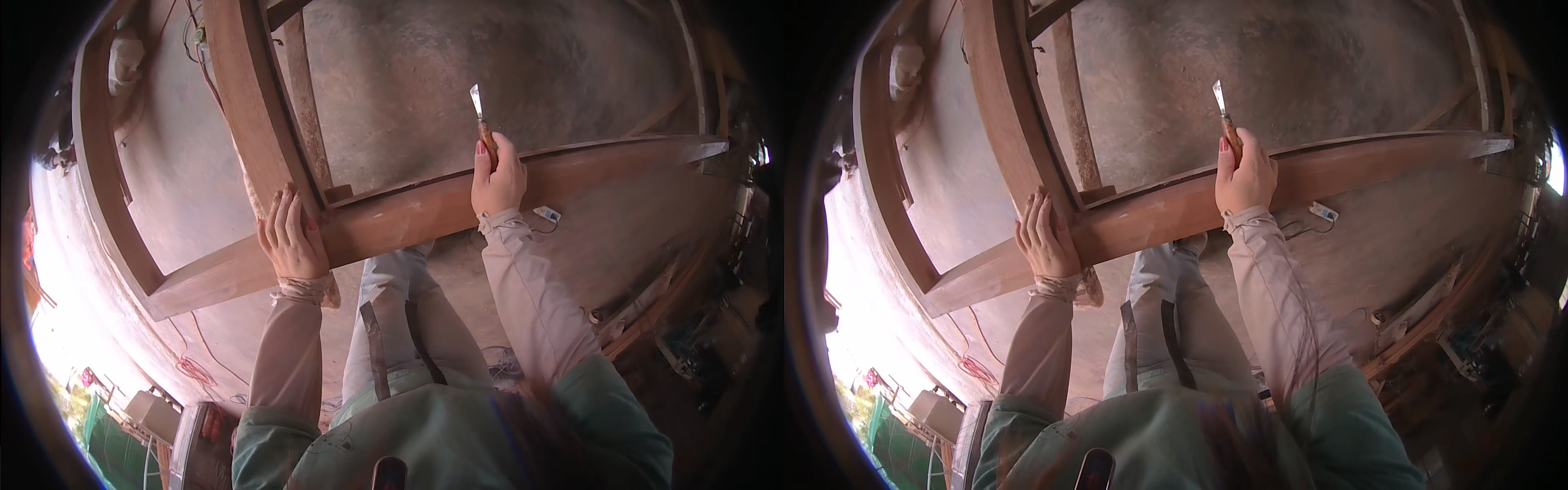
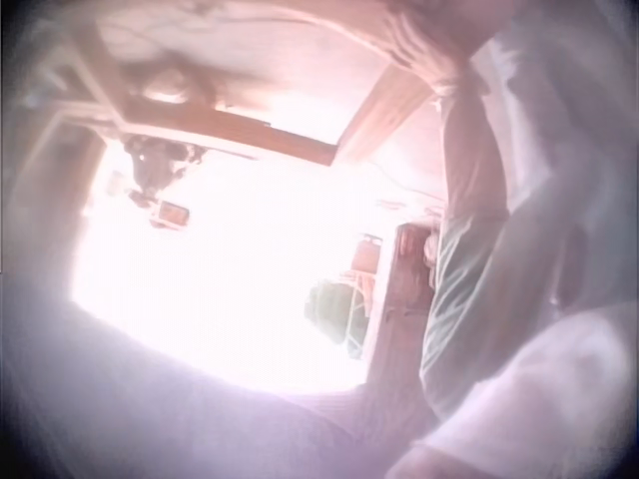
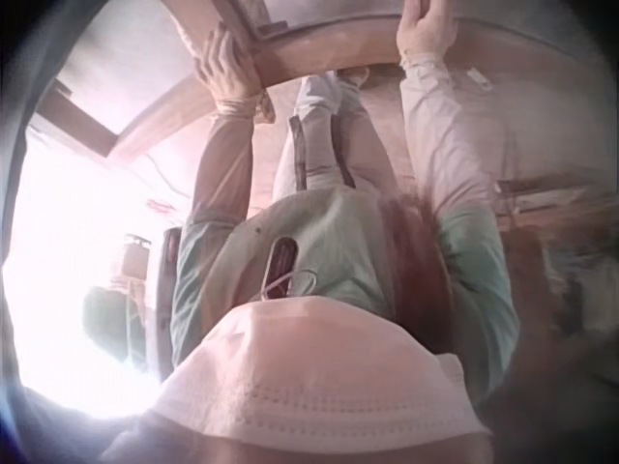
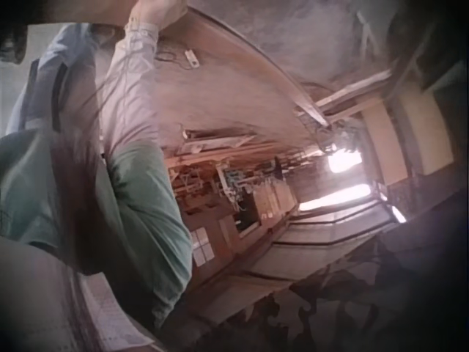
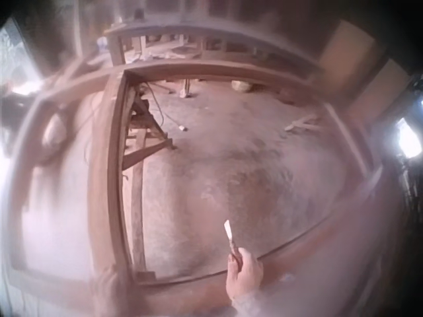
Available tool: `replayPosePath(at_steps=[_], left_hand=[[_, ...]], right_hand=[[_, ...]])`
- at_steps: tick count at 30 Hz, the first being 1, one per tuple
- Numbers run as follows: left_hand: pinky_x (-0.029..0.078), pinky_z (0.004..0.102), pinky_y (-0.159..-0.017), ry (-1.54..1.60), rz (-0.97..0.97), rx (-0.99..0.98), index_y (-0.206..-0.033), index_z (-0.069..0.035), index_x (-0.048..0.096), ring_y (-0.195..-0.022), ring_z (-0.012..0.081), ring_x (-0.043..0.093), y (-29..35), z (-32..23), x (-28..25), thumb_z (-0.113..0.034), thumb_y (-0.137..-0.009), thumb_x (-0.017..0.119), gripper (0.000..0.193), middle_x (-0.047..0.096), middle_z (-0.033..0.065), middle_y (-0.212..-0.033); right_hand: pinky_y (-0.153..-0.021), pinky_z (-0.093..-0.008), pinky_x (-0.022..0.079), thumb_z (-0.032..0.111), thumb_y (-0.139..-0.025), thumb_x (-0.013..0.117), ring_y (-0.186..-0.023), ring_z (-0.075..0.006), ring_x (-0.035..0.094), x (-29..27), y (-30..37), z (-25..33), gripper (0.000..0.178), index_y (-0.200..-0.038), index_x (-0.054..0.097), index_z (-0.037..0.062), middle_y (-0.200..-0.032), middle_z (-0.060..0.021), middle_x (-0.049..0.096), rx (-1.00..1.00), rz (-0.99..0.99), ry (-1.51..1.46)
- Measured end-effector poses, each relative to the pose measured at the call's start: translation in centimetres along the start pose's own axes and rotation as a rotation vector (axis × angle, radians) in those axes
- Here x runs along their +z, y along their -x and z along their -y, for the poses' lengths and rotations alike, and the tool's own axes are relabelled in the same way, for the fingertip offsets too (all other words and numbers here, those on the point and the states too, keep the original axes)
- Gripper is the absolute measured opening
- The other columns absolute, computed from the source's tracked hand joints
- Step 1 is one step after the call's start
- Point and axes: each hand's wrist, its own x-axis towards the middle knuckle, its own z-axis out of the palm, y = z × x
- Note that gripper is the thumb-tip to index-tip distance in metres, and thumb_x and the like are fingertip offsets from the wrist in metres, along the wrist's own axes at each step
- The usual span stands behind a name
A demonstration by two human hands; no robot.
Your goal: The person assembles a rectangular wooden frame by aligning and joining wooden planks. They use a chisel to adjust joints and a power sander to smooth the frame's surface. The person moves around the frame to work on different sections and occasionally repositions the frame on the workbench.
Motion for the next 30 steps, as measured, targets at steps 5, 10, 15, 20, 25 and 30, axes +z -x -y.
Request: replayPosePath(at_steps=[5, 10, 15, 20, 25, 30], left_hand=[[0.021, 0.0445, -0.111, 0.036, 0.046, -0.008, -0.131, -0.008, 0.049, -0.132, 0.0234, 0.042, 0.6, -0.2, -0.6, -0.016, -0.091, 0.049, 0.041, 0.049, 0.0068, -0.139], [0.02, 0.0442, -0.111, 0.078, -0.031, -0.096, -0.132, -0.008, 0.048, -0.13, 0.0249, 0.043, 0.0, 0.0, -0.3, -0.018, -0.092, 0.049, 0.042, 0.05, 0.0084, -0.137], [0.023, 0.0429, -0.109, 0.086, -0.288, -0.643, -0.135, -0.008, 0.046, -0.123, 0.0265, 0.048, -1.6, 2.6, 1.4, -0.029, -0.096, 0.046, 0.044, 0.053, 0.0101, -0.133], [0.028, 0.039, -0.103, -0.064, -0.031, -0.657, -0.121, -0.015, 0.059, -0.109, 0.02, 0.057, -2.5, 2.1, 0.6, -0.041, -0.1, 0.03, 0.044, 0.066, 0.0014, -0.11], [0.03, 0.0409, -0.101, -0.152, 0.101, -0.674, -0.112, -0.016, 0.064, -0.101, 0.0203, 0.059, -2.8, 2.5, 0.6, -0.037, -0.1, 0.03, 0.042, 0.067, 0.001, -0.105], [0.031, 0.0413, -0.099, -0.154, 0.107, -0.633, -0.107, -0.017, 0.066, -0.098, 0.0206, 0.06, -2.5, 2.8, 0.6, -0.036, -0.1, 0.031, 0.041, 0.067, 0.0003, -0.101]], right_hand=[[-0.076, -0.0428, 0.044, 0.024, -0.087, 0.061, -0.084, -0.0326, 0.061, -0.1, 0.7, -0.2, 0.03, -0.111, 0.057, 0.0066, -0.094, -0.0132, 0.065, -0.008, 0.019, 0.061], [-0.073, -0.0426, 0.044, 0.022, -0.088, 0.061, -0.082, -0.0319, 0.061, 0.1, -0.1, -0.1, 0.025, -0.107, 0.058, 0.006, -0.092, -0.0114, 0.065, -0.045, 0.013, 0.088], [-0.072, -0.0425, 0.043, 0.022, -0.087, 0.062, -0.081, -0.0314, 0.061, -0.1, -0.4, 0.0, 0.024, -0.105, 0.059, 0.006, -0.087, -0.011, 0.065, -0.05, 0.038, 0.1], [-0.073, -0.0406, 0.043, 0.023, -0.087, 0.064, -0.08, -0.0294, 0.06, -0.5, 0.0, -0.8, 0.026, -0.107, 0.061, 0.0061, -0.083, -0.0095, 0.065, -0.117, 0.058, 0.062], [-0.074, -0.0384, 0.043, 0.019, -0.086, 0.065, -0.075, -0.0278, 0.058, -1.4, -2.2, 1.9, 0.031, -0.115, 0.063, 0.0069, -0.084, -0.0079, 0.064, -0.345, 0.315, -0.054], [-0.064, -0.0389, 0.045, 0.017, -0.083, 0.065, -0.067, -0.029, 0.056, -4.3, -2.6, 9.8, 0.045, -0.128, 0.058, 0.0158, -0.08, -0.008, 0.056, -0.59, 1.013, 0.102]])
